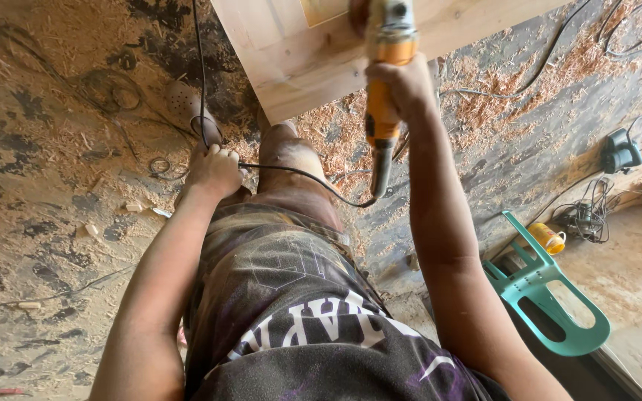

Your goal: The person uses an angle grinder with a sanding disc to smooth the surface of a wooden cabinet door. They move the tool across the panels and frame, then briefly flip the door to inspect the other side.

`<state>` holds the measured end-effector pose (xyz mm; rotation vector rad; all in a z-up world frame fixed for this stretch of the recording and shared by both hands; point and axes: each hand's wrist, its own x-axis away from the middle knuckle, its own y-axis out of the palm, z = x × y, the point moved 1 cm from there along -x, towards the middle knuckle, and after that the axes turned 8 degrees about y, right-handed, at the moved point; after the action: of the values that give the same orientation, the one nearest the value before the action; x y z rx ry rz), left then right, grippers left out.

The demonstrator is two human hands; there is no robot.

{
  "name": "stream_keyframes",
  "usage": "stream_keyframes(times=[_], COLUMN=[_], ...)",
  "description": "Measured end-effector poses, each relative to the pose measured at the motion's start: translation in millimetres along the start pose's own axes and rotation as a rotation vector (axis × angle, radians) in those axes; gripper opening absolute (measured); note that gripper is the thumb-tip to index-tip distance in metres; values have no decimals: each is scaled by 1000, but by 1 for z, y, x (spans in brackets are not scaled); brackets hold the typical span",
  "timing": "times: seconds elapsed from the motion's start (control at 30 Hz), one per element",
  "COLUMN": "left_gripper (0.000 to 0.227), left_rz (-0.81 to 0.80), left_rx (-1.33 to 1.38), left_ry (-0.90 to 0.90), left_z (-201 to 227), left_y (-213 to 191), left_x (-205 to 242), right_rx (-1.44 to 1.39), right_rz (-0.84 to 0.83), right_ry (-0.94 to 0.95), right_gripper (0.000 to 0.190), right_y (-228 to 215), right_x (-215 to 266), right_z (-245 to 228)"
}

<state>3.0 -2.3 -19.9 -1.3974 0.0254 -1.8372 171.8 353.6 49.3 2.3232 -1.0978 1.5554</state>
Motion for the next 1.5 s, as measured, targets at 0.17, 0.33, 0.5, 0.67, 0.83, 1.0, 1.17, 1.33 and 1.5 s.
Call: stream_keyframes(times=[0.17,0.33,0.5,0.67,0.83,1.0,1.17,1.33,1.5], left_gripper=[36,37,40,41,45,37,39,45,43], left_rz=[49,-41,-27,-40,-13,32,149,17,103], left_rx=[-52,-15,25,6,101,71,89,125,88], left_ry=[49,26,5,-18,-31,16,97,63,131], left_z=[-5,-9,-10,-14,-15,-16,-16,-18,-9], left_y=[-7,-10,-10,0,9,15,18,24,18], left_x=[3,7,10,9,-1,-1,1,2,3], right_rx=[142,-89,50,-49,9,167,113,-76,239], right_rz=[-94,-54,-85,-62,-59,-110,-48,-40,-123], right_ry=[-83,-57,-54,-22,-41,-63,17,-16,35], right_gripper=[27,29,31,30,29,30,32,30,37], right_y=[29,11,24,14,25,63,29,21,81], right_x=[8,5,-1,-1,7,12,13,23,38], right_z=[-2,-10,-5,-14,-8,10,5,-5,3])
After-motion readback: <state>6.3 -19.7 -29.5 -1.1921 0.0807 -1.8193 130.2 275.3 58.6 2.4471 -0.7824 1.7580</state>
